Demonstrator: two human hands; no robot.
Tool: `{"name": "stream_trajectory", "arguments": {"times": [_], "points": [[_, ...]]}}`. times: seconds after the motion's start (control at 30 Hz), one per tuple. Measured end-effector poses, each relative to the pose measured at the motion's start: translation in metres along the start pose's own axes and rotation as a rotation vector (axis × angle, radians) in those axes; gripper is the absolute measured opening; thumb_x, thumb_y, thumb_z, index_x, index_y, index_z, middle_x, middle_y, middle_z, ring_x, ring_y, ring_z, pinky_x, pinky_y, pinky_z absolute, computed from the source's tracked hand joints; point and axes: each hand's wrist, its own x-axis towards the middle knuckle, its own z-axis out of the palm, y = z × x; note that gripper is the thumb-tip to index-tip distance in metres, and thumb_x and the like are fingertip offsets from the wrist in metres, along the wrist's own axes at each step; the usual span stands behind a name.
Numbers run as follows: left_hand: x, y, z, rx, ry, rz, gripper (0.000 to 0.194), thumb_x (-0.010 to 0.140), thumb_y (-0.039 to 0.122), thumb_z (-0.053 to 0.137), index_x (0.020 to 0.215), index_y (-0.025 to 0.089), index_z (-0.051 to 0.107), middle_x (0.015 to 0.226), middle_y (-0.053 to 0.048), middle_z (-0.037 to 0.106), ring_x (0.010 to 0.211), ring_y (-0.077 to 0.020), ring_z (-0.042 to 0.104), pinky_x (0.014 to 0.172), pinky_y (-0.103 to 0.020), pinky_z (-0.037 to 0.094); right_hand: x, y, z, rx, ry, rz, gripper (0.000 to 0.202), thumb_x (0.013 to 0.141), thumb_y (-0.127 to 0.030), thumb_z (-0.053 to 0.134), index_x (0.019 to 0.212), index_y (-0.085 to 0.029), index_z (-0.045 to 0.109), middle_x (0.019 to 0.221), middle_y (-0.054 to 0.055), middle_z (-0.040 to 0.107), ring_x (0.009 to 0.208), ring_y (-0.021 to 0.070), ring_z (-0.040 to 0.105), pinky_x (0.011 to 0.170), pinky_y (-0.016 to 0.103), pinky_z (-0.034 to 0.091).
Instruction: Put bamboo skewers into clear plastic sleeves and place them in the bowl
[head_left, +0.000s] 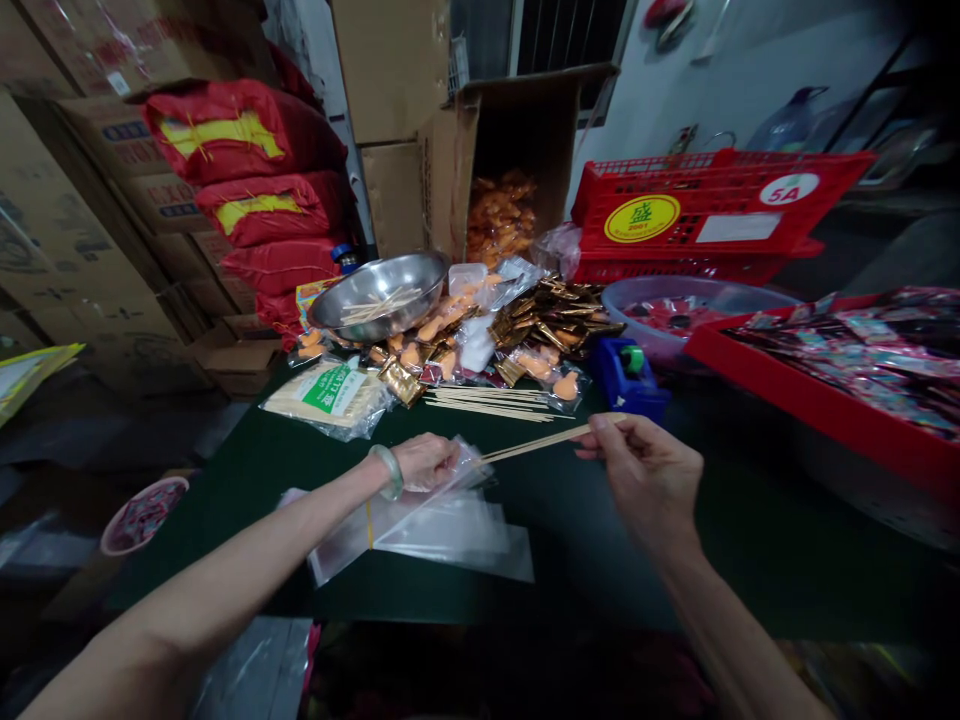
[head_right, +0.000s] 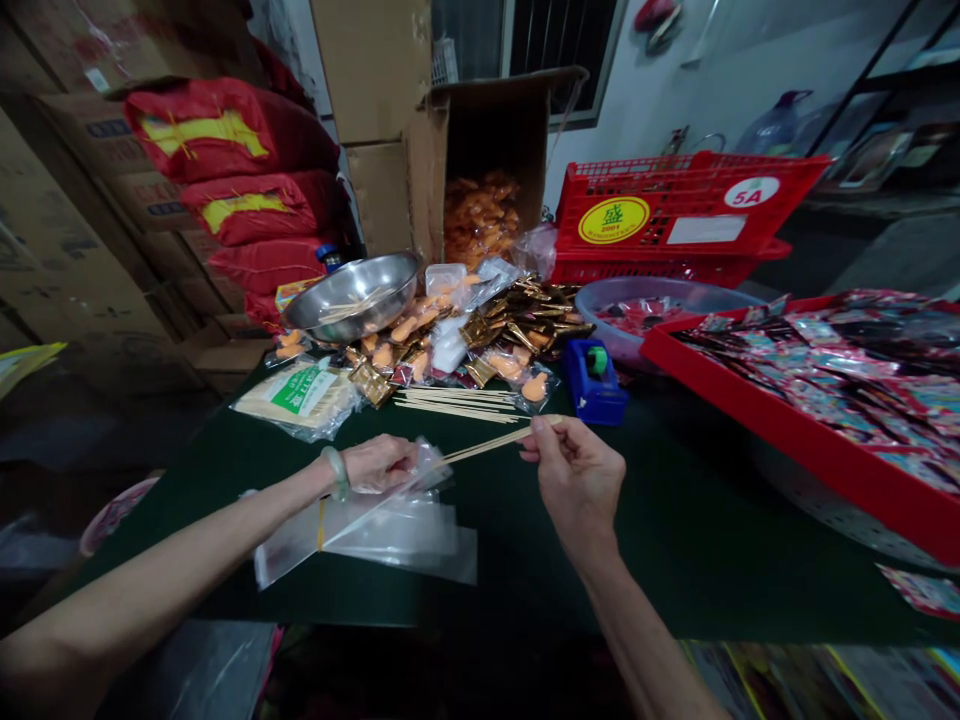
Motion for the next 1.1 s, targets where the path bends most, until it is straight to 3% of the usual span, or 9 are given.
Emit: {"name": "stream_trajectory", "arguments": {"times": [0.17, 0.3, 0.5, 0.67, 0.83, 0.93, 1.1], "points": [[0.0, 0.001, -0.001, 0.011, 0.033, 0.069, 0.014, 0.071, 0.006, 0.045, 0.063, 0.013, 0.054, 0.063, 0.0, 0.052, 0.056, -0.0104, 0.047, 0.053, -0.019, 0.033, 0.004, -0.002, 0.005, 0.141, 0.101, 0.087, 0.017, 0.066, -0.029, 0.066, 0.063, -0.013, 0.06, 0.054, -0.002, 0.057, 0.05, 0.01, 0.057, 0.046, 0.021, 0.052], [-0.01, 0.008, -0.006, 0.061, 0.09, 0.135, 0.017, 0.077, 0.007, 0.04, 0.07, 0.013, 0.055, 0.075, -0.004, 0.055, 0.066, -0.0127, 0.049, 0.061, -0.021, 0.036, 0.005, -0.004, 0.011, 0.247, 0.084, 0.179, 0.017, 0.062, -0.026, 0.067, 0.059, -0.013, 0.058, 0.053, -0.001, 0.058, 0.05, 0.011, 0.059, 0.042, 0.019, 0.051], [-0.027, 0.015, -0.015, 0.424, 0.13, 0.237, 0.021, 0.084, 0.01, 0.035, 0.075, 0.013, 0.054, 0.078, -0.005, 0.054, 0.07, -0.0154, 0.048, 0.06, -0.024, 0.035, 0.011, -0.01, 0.013, 0.281, 0.009, 0.226, 0.02, 0.057, -0.026, 0.07, 0.053, -0.013, 0.056, 0.049, -0.002, 0.056, 0.047, 0.011, 0.058, 0.04, 0.02, 0.051], [-0.041, 0.023, -0.021, 0.467, 0.182, 0.234, 0.026, 0.087, 0.01, 0.03, 0.078, 0.014, 0.054, 0.088, -0.006, 0.054, 0.076, -0.0163, 0.047, 0.063, -0.026, 0.036, 0.015, -0.026, 0.012, 0.213, -0.019, 0.168, 0.017, 0.059, -0.026, 0.069, 0.058, -0.013, 0.059, 0.05, -0.001, 0.056, 0.046, 0.0094, 0.056, 0.04, 0.019, 0.051], [-0.043, 0.02, -0.018, 0.489, 0.201, 0.208, 0.018, 0.086, 0.013, 0.038, 0.089, 0.016, 0.056, 0.109, -0.007, 0.052, 0.086, -0.0181, 0.044, 0.063, -0.027, 0.035, 0.016, -0.05, 0.003, 0.293, 0.126, 0.022, 0.017, 0.061, -0.025, 0.069, 0.056, -0.014, 0.057, 0.051, -0.003, 0.053, 0.045, 0.0085, 0.055, 0.041, 0.02, 0.052], [-0.039, 0.02, -0.013, 0.517, 0.207, 0.182, 0.023, 0.089, 0.017, 0.034, 0.084, 0.016, 0.056, 0.097, -0.005, 0.054, 0.081, -0.017, 0.043, 0.061, -0.027, 0.033, 0.014, -0.059, 0.006, 0.31, 0.143, -0.042, 0.017, 0.063, -0.025, 0.068, 0.057, -0.014, 0.057, 0.053, -0.003, 0.054, 0.047, 0.0088, 0.055, 0.041, 0.019, 0.051], [-0.034, 0.022, -0.01, 0.527, 0.231, 0.145, 0.029, 0.091, 0.019, 0.03, 0.078, 0.014, 0.055, 0.081, -0.004, 0.052, 0.074, -0.0157, 0.043, 0.056, -0.027, 0.028, 0.009, -0.052, 0.024, 0.192, 0.028, 0.0, 0.014, 0.067, -0.026, 0.065, 0.061, -0.014, 0.059, 0.052, -0.002, 0.057, 0.048, 0.0101, 0.056, 0.042, 0.019, 0.048]]}}
